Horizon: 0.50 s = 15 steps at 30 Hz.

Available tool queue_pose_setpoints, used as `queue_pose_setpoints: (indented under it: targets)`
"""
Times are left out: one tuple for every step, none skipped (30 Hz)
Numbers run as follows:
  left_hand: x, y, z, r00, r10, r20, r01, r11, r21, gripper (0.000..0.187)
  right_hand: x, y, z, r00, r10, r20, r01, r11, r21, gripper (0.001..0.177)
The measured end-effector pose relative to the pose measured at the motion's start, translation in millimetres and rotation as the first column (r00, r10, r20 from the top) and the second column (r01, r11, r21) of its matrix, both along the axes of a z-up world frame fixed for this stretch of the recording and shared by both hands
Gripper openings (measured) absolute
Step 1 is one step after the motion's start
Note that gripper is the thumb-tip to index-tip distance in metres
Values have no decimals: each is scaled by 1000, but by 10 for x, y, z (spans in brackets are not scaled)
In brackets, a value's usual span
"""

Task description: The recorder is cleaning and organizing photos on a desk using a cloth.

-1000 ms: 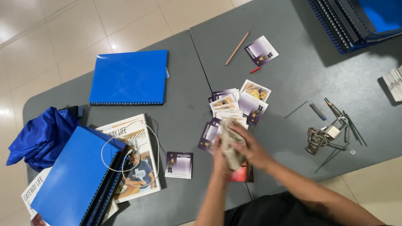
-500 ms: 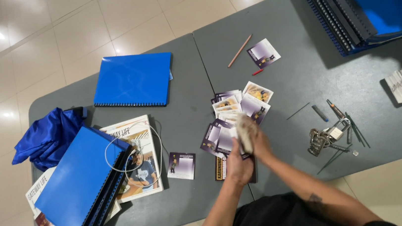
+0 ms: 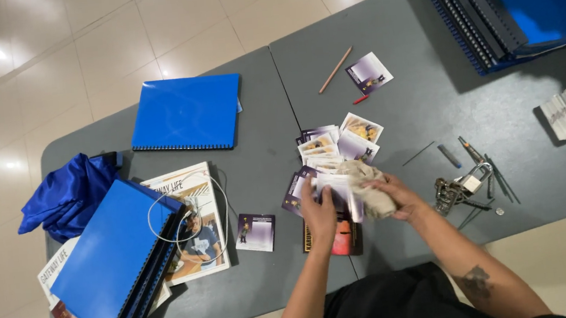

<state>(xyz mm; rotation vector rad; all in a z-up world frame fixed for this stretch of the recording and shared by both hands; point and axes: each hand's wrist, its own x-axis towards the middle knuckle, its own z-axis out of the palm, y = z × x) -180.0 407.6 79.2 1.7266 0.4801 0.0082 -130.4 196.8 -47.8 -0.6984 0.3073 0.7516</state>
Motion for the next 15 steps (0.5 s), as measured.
queue_pose_setpoints:
  targets:
    - [19,-2,-225,1000,-1,4,1,1000,-2,49,-18,111,215,1000,-1,4,1,1000,-2,64]
    - [41,-8,-449,999,-30,31,24,984,175,49,-35,222,430,999,-31,37,36,987,-156,63]
    - [59,6,-670,997,-62,52,40,936,350,49,-60,353,641,996,-55,72,74,951,-301,61]
    - [76,-4,-772,996,-63,55,40,936,351,49,-126,476,749,996,-56,75,76,951,-300,61]
    - [38,-3,-879,994,-80,76,61,974,220,47,-240,610,848,989,-4,151,45,962,-269,65]
    - [-1,-1,-989,991,-93,99,84,993,85,46,-355,743,945,973,46,227,10,971,-239,70]
    - [-12,-15,-969,991,-94,98,85,993,86,46,-399,801,936,973,45,227,11,971,-238,70]
    - [-23,-28,-948,998,-25,65,37,978,-206,47,-442,860,930,842,230,487,36,878,-477,75]
    - [-4,-55,-924,999,32,17,-20,877,-480,47,-460,906,929,620,455,639,143,735,-663,80]
    - [10,-80,-875,999,30,22,-16,876,-482,47,-393,894,920,618,455,641,148,734,-663,80]
    - [-35,-103,-833,996,71,-49,-85,698,-711,48,-379,883,903,480,634,606,291,537,-792,75]
    - [-79,-125,-791,988,90,-128,-156,459,-875,49,-364,872,885,354,791,498,453,321,-832,70]
    - [-85,-117,-716,988,93,-126,-155,462,-873,49,-310,885,939,351,790,502,454,325,-830,70]
    - [-91,-110,-641,979,102,-175,-201,381,-902,50,-257,898,995,601,686,411,233,342,-911,64]
    - [-120,-112,-572,968,106,-228,-250,296,-922,51,-227,903,1044,788,567,238,-9,397,-918,61]
